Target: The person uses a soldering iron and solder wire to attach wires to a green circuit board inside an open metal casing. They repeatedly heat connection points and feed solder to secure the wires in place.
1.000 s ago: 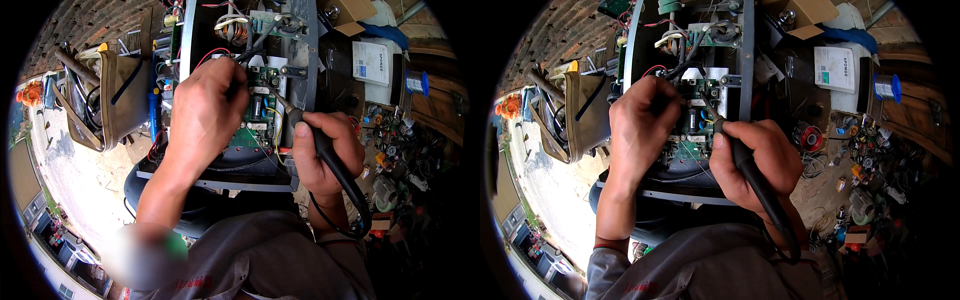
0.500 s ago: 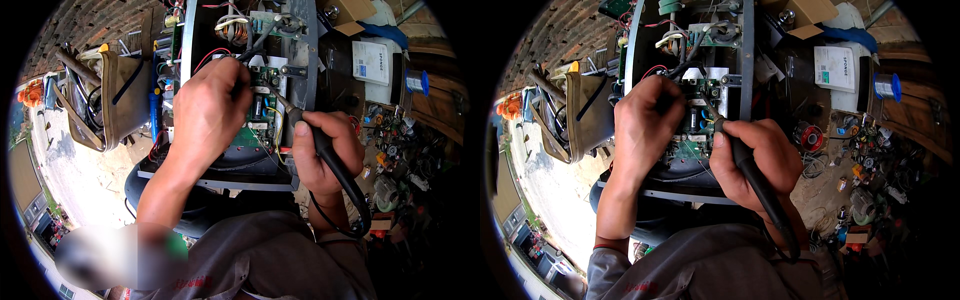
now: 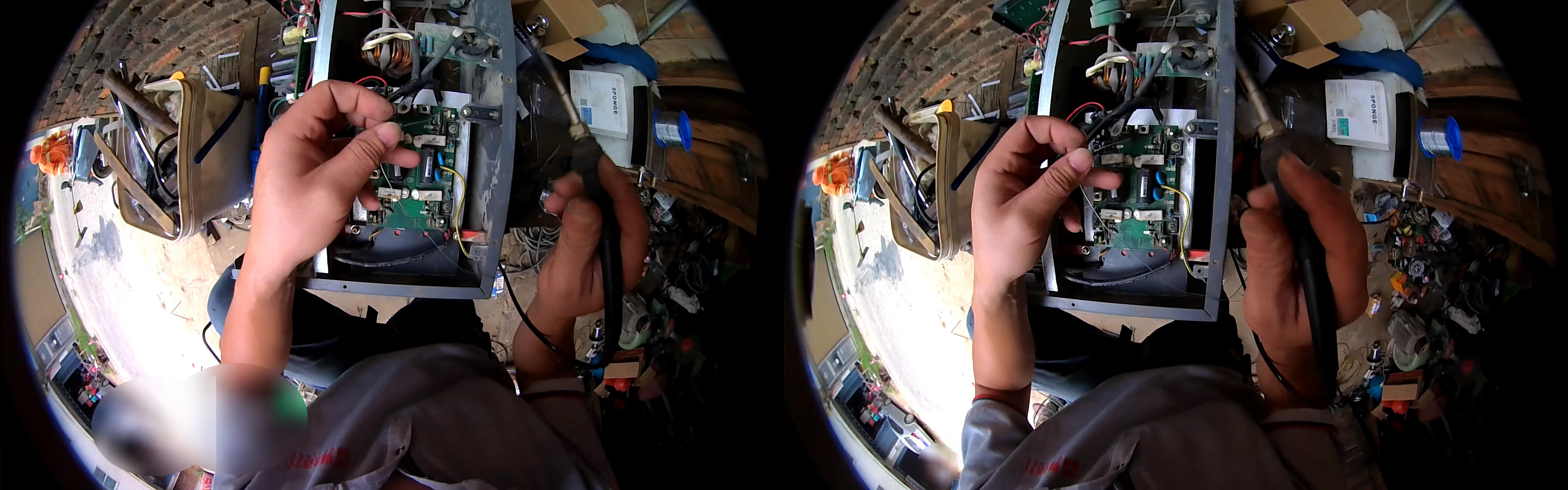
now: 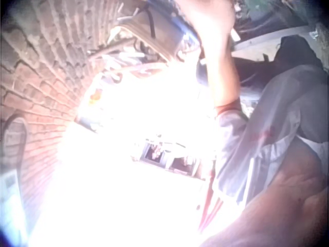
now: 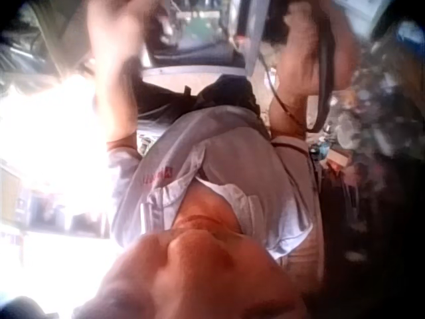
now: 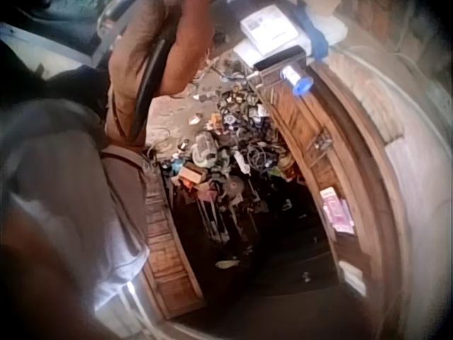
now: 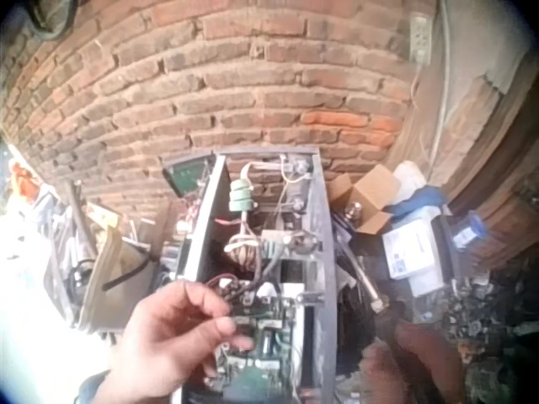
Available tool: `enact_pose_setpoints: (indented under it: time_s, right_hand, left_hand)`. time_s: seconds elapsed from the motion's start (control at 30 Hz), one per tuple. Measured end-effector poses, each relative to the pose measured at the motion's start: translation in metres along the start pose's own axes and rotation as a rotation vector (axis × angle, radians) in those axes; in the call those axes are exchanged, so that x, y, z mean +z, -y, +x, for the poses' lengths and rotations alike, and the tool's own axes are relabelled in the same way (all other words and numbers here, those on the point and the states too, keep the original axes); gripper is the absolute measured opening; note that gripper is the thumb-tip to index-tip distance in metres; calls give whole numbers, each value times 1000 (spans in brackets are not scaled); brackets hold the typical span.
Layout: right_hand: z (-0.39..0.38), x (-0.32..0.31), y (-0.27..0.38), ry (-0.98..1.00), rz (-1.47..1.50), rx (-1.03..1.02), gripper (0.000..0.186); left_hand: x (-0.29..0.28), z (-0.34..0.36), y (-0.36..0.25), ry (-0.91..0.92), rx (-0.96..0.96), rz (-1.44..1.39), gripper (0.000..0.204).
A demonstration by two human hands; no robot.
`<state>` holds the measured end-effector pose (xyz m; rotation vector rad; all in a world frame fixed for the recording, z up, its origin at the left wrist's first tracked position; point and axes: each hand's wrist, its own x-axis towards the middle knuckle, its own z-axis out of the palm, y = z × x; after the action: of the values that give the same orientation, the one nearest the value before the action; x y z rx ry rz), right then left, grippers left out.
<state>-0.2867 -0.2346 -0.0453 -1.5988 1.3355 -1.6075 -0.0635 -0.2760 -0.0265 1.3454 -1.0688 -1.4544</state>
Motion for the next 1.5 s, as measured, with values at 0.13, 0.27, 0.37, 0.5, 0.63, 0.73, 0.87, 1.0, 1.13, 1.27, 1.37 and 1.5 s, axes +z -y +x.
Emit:
enact_pose_setpoints:
  time_s: [0.13, 0.27, 0.37, 0.5, 0.63, 0.73, 0.87, 1.0, 1.13, 1.27, 1.37, 1.5]
  right_hand:
    - [28, 14, -8, 247, -40, -145, 30]
    - [37, 33, -6, 364, 42, -203, 31]
    - [38, 25, 2, 429, 3, -256, 33]
    - [32, 5, 19, 360, -52, -224, 34]
    - [26, -24, 32, 243, -66, -233, 35]
    - [22, -47, 33, 113, -12, -299, 33]
    - [-5, -86, 34, -14, -9, -182, 34]
    - [-33, -93, 33, -12, -53, -30, 31]
    - [-47, -88, 31, -14, -81, 3, 29]
    - [-47, -83, 28, -29, -114, 5, 32]
    - [-43, -77, 29, 30, -166, 13, 30]
    - [-39, -63, 27, 10, -97, 15, 27]
  left_hand:
    - [-2, 1, 2, 138, 5, -151, 14]
    - [3, -5, -3, 211, 8, -212, 14]
    - [9, -11, -3, 238, 3, -266, 14]
    - [16, -23, -6, 366, -93, -214, 15]
    - [27, -30, -5, 506, -63, -362, 18]
    - [22, -27, 1, 504, 81, -715, 23]
    - [6, 2, 6, 565, 267, -964, 23]
    - [-9, 13, 4, 189, 311, -574, 20]
    - [-20, 12, -2, 174, 282, -436, 18]
    - [-30, 11, 0, 212, 218, -470, 15]
    - [-28, 13, 0, 199, 210, -532, 14]
    - [-27, 16, 1, 172, 208, -587, 13]
